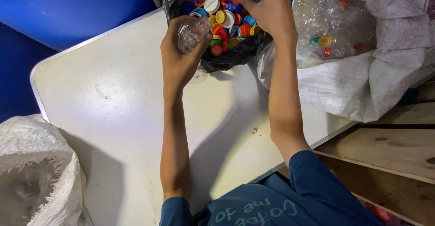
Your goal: The person repeatedly picks up clear plastic bottles from a white sack and unscrews the caps by hand. The removed caps are placed into a black bag filled with other colorful caps, while the empty bottles are returned to the sack. This process is repeated continuously throughout the video.
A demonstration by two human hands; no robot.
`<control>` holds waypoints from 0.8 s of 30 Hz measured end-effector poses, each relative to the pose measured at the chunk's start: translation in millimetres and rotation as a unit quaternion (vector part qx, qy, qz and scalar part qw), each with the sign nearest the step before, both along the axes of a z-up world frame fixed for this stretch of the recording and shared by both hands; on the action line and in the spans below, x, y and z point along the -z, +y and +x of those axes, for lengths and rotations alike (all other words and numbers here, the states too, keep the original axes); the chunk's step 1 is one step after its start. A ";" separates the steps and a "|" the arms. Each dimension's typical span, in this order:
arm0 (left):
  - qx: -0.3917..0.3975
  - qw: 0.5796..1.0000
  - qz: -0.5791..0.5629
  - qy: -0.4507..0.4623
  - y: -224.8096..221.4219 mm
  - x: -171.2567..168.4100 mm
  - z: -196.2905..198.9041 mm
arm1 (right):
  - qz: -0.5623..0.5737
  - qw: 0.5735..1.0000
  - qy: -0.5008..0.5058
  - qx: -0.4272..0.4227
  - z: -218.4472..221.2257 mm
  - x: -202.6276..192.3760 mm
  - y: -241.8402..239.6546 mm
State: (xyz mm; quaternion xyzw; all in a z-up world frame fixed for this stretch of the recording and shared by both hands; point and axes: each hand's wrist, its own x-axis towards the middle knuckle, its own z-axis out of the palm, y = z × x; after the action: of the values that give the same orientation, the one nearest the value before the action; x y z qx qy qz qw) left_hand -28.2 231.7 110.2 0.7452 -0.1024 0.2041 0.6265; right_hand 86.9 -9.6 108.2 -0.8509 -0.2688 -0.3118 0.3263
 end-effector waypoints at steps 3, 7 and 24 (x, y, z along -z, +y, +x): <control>0.014 1.000 -0.016 -0.001 1.0 -1.1 0.2 | -0.029 0.998 0.024 -0.046 -31.8 -38.9 15.4; 0.015 1.000 -0.019 0.009 1.2 0.3 -0.2 | -0.084 0.983 0.074 -0.143 -58.7 -56.4 39.1; 0.062 0.994 -0.042 0.078 30.2 0.5 1.9 | -0.004 0.942 0.128 -0.309 -60.1 -64.5 45.9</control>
State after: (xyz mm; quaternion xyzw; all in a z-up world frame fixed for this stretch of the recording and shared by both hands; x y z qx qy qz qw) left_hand -26.3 261.9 109.7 0.7241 -0.0905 0.1099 0.6748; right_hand 26.7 36.3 172.7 -0.7602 -0.4759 -0.0833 0.4344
